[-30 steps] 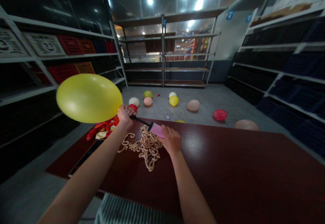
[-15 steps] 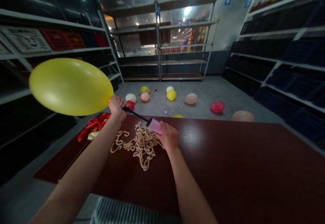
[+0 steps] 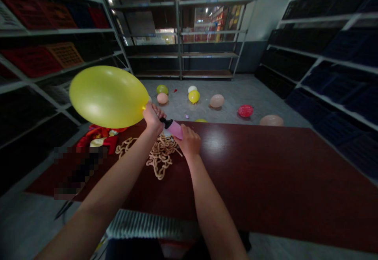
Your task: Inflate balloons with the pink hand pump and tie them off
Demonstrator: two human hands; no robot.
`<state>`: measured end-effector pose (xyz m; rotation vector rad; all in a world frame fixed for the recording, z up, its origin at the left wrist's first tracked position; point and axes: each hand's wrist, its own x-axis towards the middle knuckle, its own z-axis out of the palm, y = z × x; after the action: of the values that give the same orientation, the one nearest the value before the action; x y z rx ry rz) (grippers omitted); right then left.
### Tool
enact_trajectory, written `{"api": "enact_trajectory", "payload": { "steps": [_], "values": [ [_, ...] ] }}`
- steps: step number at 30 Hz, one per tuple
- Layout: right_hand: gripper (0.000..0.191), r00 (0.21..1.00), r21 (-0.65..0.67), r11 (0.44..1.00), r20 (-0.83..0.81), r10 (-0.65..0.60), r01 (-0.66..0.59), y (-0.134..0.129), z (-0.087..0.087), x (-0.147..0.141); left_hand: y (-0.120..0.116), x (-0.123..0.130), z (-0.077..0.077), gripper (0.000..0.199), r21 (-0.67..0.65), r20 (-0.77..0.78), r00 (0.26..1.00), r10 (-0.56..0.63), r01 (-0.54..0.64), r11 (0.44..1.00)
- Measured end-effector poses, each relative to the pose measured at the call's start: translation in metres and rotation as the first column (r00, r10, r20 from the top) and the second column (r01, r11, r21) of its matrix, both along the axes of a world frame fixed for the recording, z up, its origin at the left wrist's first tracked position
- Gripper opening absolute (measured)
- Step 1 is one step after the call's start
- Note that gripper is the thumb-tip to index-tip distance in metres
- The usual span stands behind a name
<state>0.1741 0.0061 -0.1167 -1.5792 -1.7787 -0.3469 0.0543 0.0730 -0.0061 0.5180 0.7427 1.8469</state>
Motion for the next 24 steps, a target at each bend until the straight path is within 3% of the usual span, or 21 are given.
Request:
{"api": "enact_trajectory", "payload": {
  "steps": [9, 20, 24],
  "values": [
    [0.045, 0.986, 0.033, 0.994, 0.14, 0.096, -0.101, 0.001, 0.004, -0.007, -0.018, -0.032, 0.007, 0.042, -0.049, 0.105, 0.983, 0.149, -0.144, 0.988],
    [0.046, 0.971, 0.009, 0.99, 0.197, 0.137, -0.142, -0.004, 0.003, -0.008, -0.033, -0.095, 0.029, 0.041, -0.027, 0.11, 0.966, 0.232, -0.23, 0.973],
    [0.046, 0.968, 0.037, 0.987, 0.203, 0.148, -0.159, -0.004, 0.003, -0.007, -0.038, -0.118, 0.043, 0.04, -0.032, 0.11, 0.963, 0.248, -0.246, 0.969]
  ]
}}
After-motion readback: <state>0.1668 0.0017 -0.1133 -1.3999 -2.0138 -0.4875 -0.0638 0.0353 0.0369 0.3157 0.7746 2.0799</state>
